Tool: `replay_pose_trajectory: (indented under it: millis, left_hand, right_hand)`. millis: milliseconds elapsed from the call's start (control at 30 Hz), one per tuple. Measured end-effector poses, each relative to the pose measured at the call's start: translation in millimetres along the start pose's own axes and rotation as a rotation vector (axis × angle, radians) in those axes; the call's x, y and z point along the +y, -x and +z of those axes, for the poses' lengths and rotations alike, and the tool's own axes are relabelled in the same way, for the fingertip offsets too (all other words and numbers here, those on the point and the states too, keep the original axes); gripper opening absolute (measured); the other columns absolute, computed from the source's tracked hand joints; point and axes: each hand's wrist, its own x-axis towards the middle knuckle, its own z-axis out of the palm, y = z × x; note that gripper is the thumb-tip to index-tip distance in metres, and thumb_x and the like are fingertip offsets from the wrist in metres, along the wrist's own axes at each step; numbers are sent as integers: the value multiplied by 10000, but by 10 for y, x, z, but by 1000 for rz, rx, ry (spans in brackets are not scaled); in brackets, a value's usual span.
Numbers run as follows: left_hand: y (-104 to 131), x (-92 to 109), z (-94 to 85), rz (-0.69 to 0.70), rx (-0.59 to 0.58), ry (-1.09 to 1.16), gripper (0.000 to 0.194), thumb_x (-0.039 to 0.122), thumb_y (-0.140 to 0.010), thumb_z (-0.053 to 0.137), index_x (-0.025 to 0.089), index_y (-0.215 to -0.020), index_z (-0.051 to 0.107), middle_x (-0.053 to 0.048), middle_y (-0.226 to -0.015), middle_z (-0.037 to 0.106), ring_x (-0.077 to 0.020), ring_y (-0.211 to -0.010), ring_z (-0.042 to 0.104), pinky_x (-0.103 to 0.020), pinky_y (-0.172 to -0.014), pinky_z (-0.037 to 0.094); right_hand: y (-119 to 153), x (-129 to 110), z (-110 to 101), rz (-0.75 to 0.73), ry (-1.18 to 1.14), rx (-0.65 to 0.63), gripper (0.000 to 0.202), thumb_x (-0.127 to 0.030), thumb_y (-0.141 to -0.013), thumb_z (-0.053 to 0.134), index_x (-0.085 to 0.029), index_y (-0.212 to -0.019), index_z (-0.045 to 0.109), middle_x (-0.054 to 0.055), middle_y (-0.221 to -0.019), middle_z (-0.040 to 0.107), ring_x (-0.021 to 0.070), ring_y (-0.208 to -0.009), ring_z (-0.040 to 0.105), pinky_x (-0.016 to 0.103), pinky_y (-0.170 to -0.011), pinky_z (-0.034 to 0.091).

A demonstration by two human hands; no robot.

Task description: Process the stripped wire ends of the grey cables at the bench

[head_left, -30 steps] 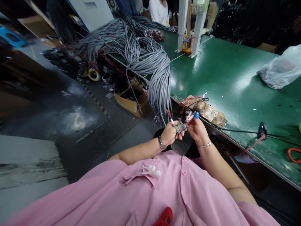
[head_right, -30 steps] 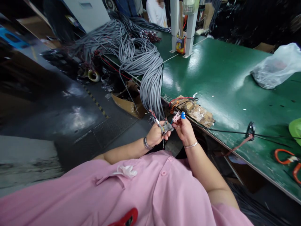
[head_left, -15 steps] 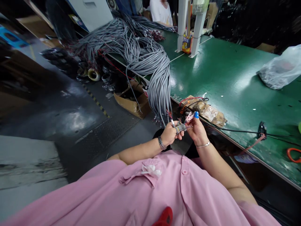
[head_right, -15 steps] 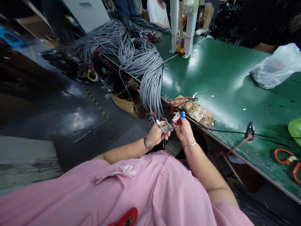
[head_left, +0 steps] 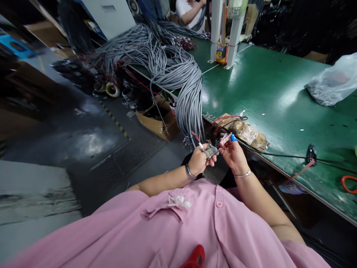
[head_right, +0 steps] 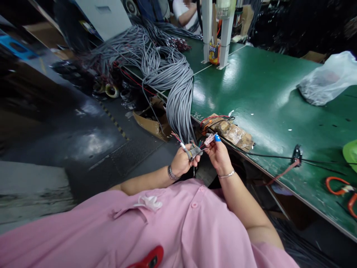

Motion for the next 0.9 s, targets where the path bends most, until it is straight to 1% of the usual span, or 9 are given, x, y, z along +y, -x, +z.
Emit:
replay_pose_trajectory:
  millis: [100,233,467,600,700,833,900]
  left_hand:
    - [-23,8,25,-3,14,29,327,426,-714,706,134,-722,559,-2,-532,608,-86,-355,526,-169,-323,255]
    - [-50,-28,56,10,35,67,312,411,-709,704,140,-737,552,-1,-545,614,-86,-359,528,-170,-327,251]
    - [-67,-87,107,15,61,37,312,414,-717,700,134,-731,564,-3,-537,607,-85,-350,523,-170,-318,228]
    - [-63,-87,118,10,61,17,320,421,-721,698,134,-720,558,3,-520,596,-81,-342,513,-173,-317,228]
    - [-43,-89,103,7,63,29,305,408,-716,695,135,-730,559,1,-528,603,-83,-344,514,-174,-320,232]
    - [20,-72,67,19,43,22,290,402,-726,682,138,-733,561,-6,-544,616,-89,-359,529,-179,-329,243]
    - [49,-46,48,20,27,4,293,410,-741,672,138,-723,564,-6,-538,612,-87,-360,523,-184,-332,249]
  right_hand:
    - [-1,12,-8,-12,40,-17,316,-477,-783,686,-182,-893,681,2,-796,682,92,-637,597,200,-542,508]
    - [-29,33,-38,-13,56,-34,320,-499,-789,672,-190,-871,682,6,-787,682,104,-659,600,207,-547,504]
    - [-46,28,-3,-54,35,14,284,-444,-789,694,-161,-814,695,18,-768,684,110,-686,608,214,-596,500]
    - [-31,27,15,-48,30,17,282,-442,-781,704,-161,-803,688,16,-763,681,105,-671,601,210,-581,490]
    - [-17,26,2,-9,12,-5,311,-490,-776,690,-182,-814,669,6,-776,681,106,-663,603,217,-574,498]
    - [-6,-1,-15,59,2,-29,433,-628,-773,609,-202,-842,646,11,-772,677,123,-642,609,237,-541,516]
    - [-1,-19,-16,65,24,-18,432,-624,-772,613,-197,-831,642,13,-754,671,121,-627,608,235,-531,523]
